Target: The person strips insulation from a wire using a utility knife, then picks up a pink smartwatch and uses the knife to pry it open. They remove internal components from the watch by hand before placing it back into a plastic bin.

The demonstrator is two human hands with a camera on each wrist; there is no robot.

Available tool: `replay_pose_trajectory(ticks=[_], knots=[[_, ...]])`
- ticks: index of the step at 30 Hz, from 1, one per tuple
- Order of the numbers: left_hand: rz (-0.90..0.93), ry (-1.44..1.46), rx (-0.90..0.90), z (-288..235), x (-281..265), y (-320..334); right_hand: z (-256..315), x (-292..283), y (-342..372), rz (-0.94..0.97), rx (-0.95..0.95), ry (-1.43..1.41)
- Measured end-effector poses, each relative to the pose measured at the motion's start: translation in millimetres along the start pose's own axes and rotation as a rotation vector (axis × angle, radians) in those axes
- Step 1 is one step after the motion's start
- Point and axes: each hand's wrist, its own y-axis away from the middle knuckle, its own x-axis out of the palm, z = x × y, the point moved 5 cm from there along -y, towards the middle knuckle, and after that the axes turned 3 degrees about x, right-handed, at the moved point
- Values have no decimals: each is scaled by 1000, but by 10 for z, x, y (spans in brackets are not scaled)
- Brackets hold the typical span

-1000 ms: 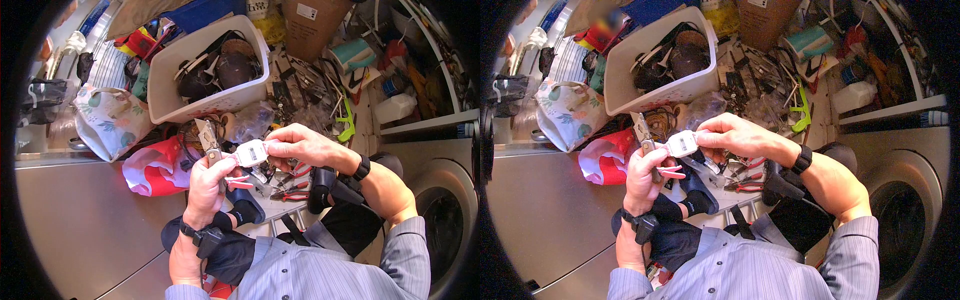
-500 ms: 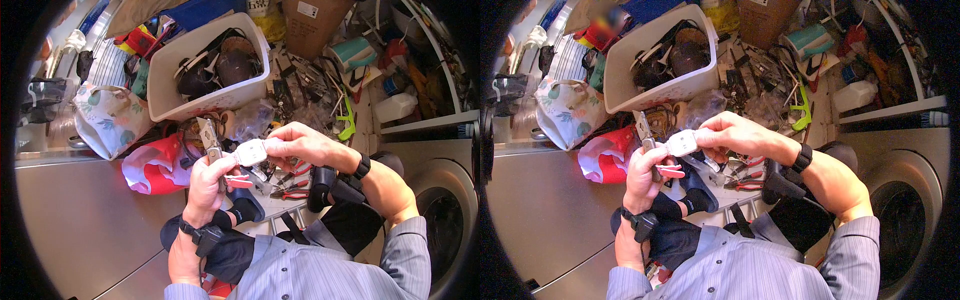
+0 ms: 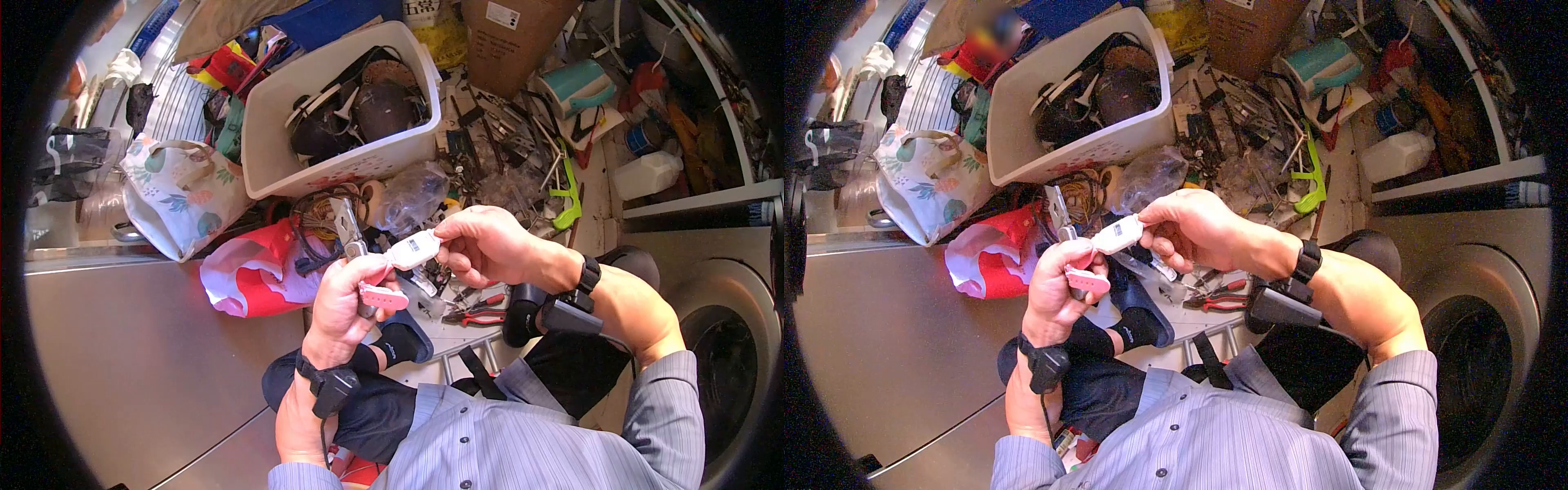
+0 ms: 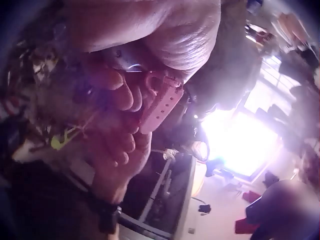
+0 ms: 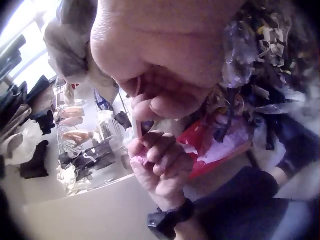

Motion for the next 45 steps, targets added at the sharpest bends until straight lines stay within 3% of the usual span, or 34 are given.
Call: replay_pose_trajectory(ticks=[2, 4, 5, 6, 8, 9, 12, 19, 25, 28, 30, 34, 36, 40, 45], knots=[[7, -101, 47, -50, 61, 28, 1, 14, 11, 7, -10, 20], [-97, -233, 155, -113, 63, 58, 152, 93, 61, -42, -292, 619], [-108, -226, 179, -127, 53, 66, 186, 93, 77, -89, -313, 806], [-111, -227, 183, -112, 62, 67, 161, 62, 41, -85, -315, 807], [-119, -268, 284, -117, 86, 77, 249, 185, 181, -222, -1108, 1309], [-107, -241, 296, -128, 105, 93, 258, 220, 221, -233, -1146, 1321], [-109, -229, 336, -118, 118, 91, 281, 248, 271, -279, -1063, 1511], [-86, -214, 358, -99, 112, 76, 267, 261, 221, -283, -1148, 1424], [-107, -258, 363, -99, 159, 102, 240, 277, 225, -267, -1050, 1426], [-133, -262, 338, -79, 168, 104, 242, 272, 227, -271, -1007, 1337], [-155, -282, 351, -78, 174, 113, 228, 229, 182, -287, -873, 1290], [-176, -306, 359, -73, 189, 126, 227, 222, 180, -269, -857, 1238], [-186, -315, 376, -66, 174, 129, 201, 189, 146, -239, -698, 1094], [-175, -338, 389, -44, 195, 137, 237, 204, 173, -265, -765, 1129], [-177, -474, 433, -60, 236, 182, 181, 187, 133, -247, -653, 945]])
